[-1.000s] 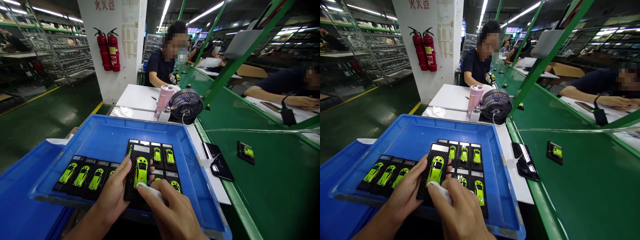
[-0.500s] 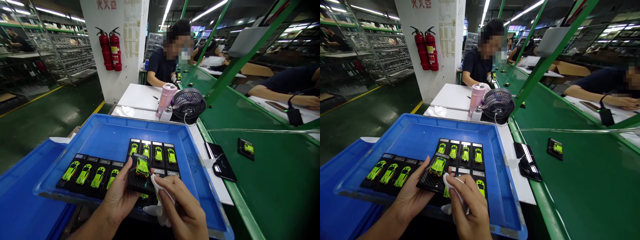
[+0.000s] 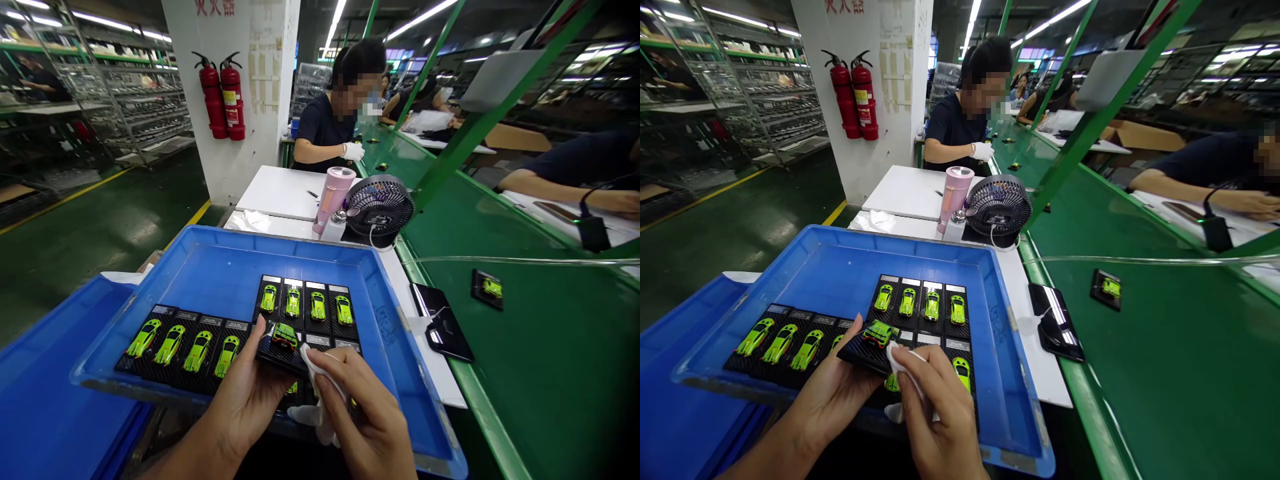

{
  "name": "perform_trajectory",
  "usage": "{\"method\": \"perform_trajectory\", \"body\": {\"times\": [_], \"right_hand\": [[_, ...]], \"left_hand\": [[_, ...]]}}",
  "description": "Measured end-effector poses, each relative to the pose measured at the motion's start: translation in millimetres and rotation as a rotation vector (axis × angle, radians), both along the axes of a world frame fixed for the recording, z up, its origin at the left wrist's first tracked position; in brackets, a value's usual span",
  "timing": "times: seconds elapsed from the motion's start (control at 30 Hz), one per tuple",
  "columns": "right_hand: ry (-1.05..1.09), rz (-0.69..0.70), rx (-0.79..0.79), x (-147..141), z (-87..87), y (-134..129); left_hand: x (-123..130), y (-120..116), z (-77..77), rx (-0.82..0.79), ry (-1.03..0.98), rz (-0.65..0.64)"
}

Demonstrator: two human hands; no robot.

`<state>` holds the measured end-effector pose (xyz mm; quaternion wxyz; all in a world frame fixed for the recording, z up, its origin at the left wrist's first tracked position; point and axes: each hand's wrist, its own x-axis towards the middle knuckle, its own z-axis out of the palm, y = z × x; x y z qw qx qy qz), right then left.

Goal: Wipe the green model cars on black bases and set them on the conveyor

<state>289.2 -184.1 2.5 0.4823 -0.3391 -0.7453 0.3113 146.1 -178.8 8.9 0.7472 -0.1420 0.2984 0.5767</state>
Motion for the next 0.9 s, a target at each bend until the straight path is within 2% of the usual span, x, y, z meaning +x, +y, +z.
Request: {"method": "perform_trajectory", "body": {"times": [0.1,0.23,0.4,0.47,0.57,0.63,0.7,0.83,0.9], "right_hand": [[-0.027,-0.020,0.031,4.7,3.1,1.1],[-0.089,0.028,0.087,7.5,8.5,1.4],[-0.323,0.091,0.076,11.2,9.3,2.5],[-0.362,0.080,0.088,15.8,8.2,3.6],[-0.274,-0.022,0.068,24.4,7.6,4.6],[-0.154,-0.118,0.002,28.9,7.1,4.0],[-0.027,-0.151,-0.124,30.2,4.5,2.1],[0.184,-0.025,-0.568,18.9,-10.5,-4.6],[0.252,-0.005,-0.611,7.4,-20.3,-9.0]], "left_hand": [[1.2,-1.0,0.8,0.028,0.067,0.006],[2.1,-2.8,-3.4,0.040,0.143,0.063],[0.2,-4.5,-8.0,0.059,0.210,0.071],[-1.1,-4.5,-8.9,0.076,0.247,0.063],[-2.2,-4.0,-9.2,0.115,0.325,0.055],[-1.9,-4.1,-8.2,0.137,0.369,0.057],[-1.1,-4.9,-5.9,0.152,0.395,0.063],[1.6,-7.9,0.5,0.191,0.472,0.077],[3.7,-10.3,2.3,0.223,0.517,0.083]]}}
